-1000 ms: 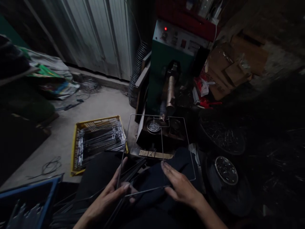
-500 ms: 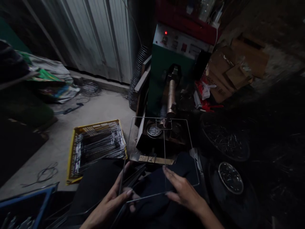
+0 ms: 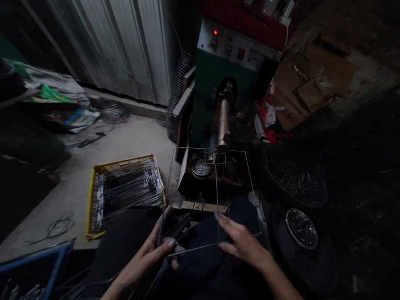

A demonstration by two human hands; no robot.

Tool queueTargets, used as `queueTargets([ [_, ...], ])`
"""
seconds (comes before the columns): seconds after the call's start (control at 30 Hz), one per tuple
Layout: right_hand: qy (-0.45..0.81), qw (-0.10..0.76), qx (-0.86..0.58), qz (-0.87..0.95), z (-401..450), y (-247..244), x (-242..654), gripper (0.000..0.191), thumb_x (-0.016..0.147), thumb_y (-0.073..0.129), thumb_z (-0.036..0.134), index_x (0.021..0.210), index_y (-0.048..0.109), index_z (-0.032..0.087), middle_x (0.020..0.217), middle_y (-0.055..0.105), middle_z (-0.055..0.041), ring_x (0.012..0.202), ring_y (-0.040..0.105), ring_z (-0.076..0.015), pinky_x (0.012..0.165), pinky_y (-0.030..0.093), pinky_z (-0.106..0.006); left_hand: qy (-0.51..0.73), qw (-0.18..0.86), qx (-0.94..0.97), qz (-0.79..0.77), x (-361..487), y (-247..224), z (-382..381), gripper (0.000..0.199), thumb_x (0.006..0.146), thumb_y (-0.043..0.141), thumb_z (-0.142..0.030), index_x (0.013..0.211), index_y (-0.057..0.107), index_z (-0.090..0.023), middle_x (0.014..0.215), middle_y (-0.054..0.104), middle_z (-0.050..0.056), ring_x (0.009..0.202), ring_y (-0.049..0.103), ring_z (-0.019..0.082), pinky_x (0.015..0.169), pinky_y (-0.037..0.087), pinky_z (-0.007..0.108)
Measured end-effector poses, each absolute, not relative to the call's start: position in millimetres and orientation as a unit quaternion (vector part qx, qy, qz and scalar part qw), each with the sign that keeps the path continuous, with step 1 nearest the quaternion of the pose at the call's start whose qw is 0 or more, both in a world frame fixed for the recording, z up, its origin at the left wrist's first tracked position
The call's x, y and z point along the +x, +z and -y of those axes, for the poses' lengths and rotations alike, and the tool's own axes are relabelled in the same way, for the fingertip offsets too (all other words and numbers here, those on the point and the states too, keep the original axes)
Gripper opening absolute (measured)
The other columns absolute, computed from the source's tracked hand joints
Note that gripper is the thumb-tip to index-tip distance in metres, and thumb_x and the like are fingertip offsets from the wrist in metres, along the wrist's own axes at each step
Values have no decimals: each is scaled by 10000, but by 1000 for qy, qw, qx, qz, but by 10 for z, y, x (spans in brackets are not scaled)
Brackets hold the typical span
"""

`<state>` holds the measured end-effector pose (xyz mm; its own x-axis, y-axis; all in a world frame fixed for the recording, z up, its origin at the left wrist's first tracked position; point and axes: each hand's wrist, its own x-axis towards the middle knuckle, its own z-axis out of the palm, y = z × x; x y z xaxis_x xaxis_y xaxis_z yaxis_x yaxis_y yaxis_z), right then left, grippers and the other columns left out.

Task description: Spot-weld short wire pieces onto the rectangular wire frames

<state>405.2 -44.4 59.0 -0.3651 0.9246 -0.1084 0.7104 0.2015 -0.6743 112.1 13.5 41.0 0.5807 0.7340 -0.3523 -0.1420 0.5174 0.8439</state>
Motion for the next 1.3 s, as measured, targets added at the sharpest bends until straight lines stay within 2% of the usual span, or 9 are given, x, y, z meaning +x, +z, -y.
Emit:
queueTargets([
  [0.17, 338, 176, -534, 755, 474, 642, 4051, 988, 802, 686, 65, 1564, 109, 315, 1597, 263, -19, 1445, 312, -225, 1191, 312, -400, 277, 795, 391, -371, 1129, 409, -109, 902, 914, 596, -363, 1536, -57, -343, 778, 728, 42, 598, 655, 190, 670, 507, 305],
  [0.27, 332, 191, -536, 752, 447, 622, 4068, 982, 811, 694, 109, 1559, 116, 372, 1587, 281, 27, 1431, 338, -226, 1191, 326, -348, 279, 803, 373, -373, 1147, 440, -139, 928, 898, 627, -364, 1538, -46, -349, 754, 724, 41, 599, 657, 199, 633, 510, 296],
  [0.37, 296, 212, -541, 758, 241, 610, 4111, 908, 833, 703, 175, 1555, 187, 368, 1557, 353, 25, 1402, 393, -221, 1175, 345, -290, 295, 799, 377, -364, 1204, 467, -364, 978, 872, 672, -327, 1542, -40, -334, 670, 699, 15, 603, 672, 209, 639, 532, 300],
  [0.5, 187, 214, -594, 753, -340, 684, 4221, 777, 825, 741, 297, 1506, 367, 284, 1427, 544, -48, 1290, 541, -246, 1100, 444, -364, 326, 784, 414, -328, 1352, 436, -1001, 1069, 829, 716, -251, 1540, -80, -311, 701, 727, 40, 594, 691, 226, 582, 567, 319],
  [0.6, 112, 203, -636, 736, -817, 781, 4344, 680, 802, 758, 402, 1418, 490, 298, 1314, 640, -47, 1204, 612, -251, 1023, 494, -376, 354, 774, 442, -283, 1464, 412, -1536, 1097, 803, 734, -200, 1544, -71, -283, 714, 742, 48, 595, 707, 216, 571, 584, 299],
  [0.77, 88, 220, -647, 725, -1344, 842, 4587, 641, 783, 784, 380, 1358, 537, 239, 1152, 716, -69, 1046, 685, -236, 912, 522, -329, 375, 767, 458, -247, 1577, 447, -2080, 1029, 826, 696, -147, 1552, -23, -266, 748, 754, 44, 641, 727, 189, 621, 597, 270],
  [0.9, 94, 240, -650, 715, -1528, 817, 4680, 620, 772, 791, 389, 1324, 559, 230, 1085, 729, -67, 974, 695, -221, 862, 517, -310, 381, 773, 449, -236, 1621, 503, -2225, 1067, 811, 709, -119, 1545, -37, -325, 744, 735, -5, 641, 729, 185, 595, 594, 257],
  [1.17, 93, 249, -639, 721, -1616, 831, 4654, 576, 782, 782, 386, 1287, 581, 195, 1051, 724, -77, 944, 688, -216, 838, 501, -288, 378, 763, 464, -244, 1601, 492, -2367, 1033, 814, 705, -128, 1552, 2, -298, 736, 740, 3, 631, 723, 188, 610, 613, 295],
  [1.3, 106, 263, -639, 715, -1565, 807, 4655, 563, 813, 741, 440, 1298, 576, 208, 1005, 722, -55, 876, 687, -195, 831, 504, -287, 369, 751, 481, -263, 1582, 442, -2389, 962, 850, 673, -143, 1557, 27, -236, 768, 761, 48, 637, 727, 205, 618, 614, 313],
])
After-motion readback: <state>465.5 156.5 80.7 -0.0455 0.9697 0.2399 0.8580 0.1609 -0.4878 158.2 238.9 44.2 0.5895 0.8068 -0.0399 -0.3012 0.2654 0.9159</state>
